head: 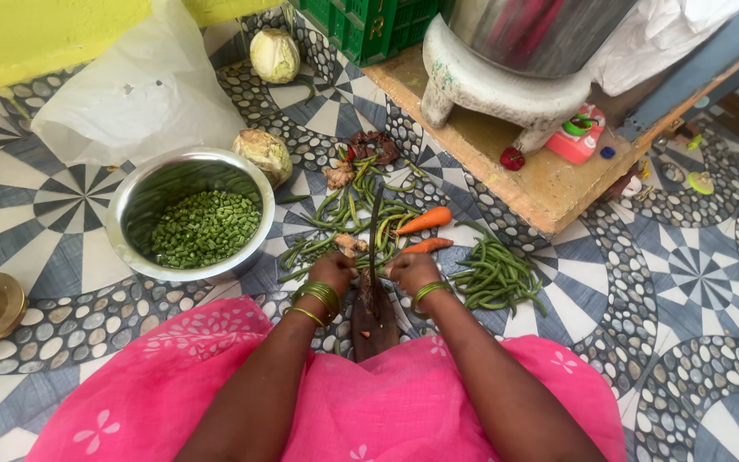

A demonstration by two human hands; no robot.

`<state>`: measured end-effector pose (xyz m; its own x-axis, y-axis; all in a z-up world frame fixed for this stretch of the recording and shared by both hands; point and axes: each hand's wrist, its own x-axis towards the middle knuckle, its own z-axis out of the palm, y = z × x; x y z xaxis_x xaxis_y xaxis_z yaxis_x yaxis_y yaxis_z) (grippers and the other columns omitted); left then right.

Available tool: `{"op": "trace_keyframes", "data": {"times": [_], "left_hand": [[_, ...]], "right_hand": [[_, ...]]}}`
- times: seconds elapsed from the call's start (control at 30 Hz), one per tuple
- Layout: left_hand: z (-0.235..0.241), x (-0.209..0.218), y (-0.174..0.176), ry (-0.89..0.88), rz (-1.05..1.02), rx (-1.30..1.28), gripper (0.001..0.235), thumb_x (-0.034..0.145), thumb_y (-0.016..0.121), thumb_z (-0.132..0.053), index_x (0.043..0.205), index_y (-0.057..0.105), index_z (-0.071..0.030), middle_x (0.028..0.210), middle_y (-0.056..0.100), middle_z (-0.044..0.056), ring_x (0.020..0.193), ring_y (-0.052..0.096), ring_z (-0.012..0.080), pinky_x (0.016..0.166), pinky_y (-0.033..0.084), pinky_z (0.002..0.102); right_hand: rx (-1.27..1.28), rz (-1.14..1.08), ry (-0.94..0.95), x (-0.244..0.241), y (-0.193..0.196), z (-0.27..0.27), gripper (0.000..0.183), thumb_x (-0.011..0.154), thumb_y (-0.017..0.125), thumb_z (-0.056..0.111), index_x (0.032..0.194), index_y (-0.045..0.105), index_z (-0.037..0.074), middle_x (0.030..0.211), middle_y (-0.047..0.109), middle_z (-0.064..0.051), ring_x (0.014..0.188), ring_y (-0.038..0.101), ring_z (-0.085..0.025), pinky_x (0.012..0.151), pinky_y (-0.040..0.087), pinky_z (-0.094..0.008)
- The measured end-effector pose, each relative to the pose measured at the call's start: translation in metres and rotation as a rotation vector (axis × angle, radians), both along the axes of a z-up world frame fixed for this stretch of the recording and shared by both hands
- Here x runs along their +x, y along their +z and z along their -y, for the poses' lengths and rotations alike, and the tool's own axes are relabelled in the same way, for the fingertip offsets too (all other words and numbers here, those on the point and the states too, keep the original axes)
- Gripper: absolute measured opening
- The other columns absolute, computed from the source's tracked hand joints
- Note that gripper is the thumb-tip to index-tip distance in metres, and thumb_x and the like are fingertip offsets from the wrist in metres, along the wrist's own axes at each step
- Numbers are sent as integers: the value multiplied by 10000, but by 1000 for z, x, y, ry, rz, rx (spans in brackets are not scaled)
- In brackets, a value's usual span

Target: The person sits on the floor and uses a traditional blade tool to chop green beans into small pieces. The chopped pieces are collected in a metal bowl placed nearby.

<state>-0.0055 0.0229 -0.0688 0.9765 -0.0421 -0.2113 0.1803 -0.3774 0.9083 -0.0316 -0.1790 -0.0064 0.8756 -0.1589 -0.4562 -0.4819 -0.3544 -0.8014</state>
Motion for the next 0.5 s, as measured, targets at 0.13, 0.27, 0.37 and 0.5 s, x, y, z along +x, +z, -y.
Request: {"op": "trace_keyframes", "data": {"times": [0.13,0.27,0.37,0.5], "left_hand": [[-8,15,23,197,79,-59,169,882,703,-75,1036,771,-92,966,777,79,830,714,174,768,566,333],[-1,15,68,0,-48,-395,167,902,752,-188,1054,746,-117,937,764,22,806,697,120,696,561,287],[7,10,85,-78,-55,-543,144,908,755,-152,1032,729,-85,906,746,0,759,659,94,634,525,265],[13,12,82,-66,-27,-596,127,886,773,-119,975,711,-52,868,737,4,709,641,88,599,514,249]], "right_hand": [[354,153,39,10,24,17,210,895,714,47,1101,749,26,771,672,1,582,533,-64,499,409,-225],[381,254,110,14,49,9,214,902,725,64,1110,744,19,744,638,12,576,526,-61,486,417,-231],[327,306,86,17,50,2,216,897,732,72,1106,736,17,780,668,23,600,535,-53,498,426,-232],[259,287,53,24,34,5,222,897,744,77,1112,736,17,775,655,-5,600,527,-67,488,425,-249]]}}
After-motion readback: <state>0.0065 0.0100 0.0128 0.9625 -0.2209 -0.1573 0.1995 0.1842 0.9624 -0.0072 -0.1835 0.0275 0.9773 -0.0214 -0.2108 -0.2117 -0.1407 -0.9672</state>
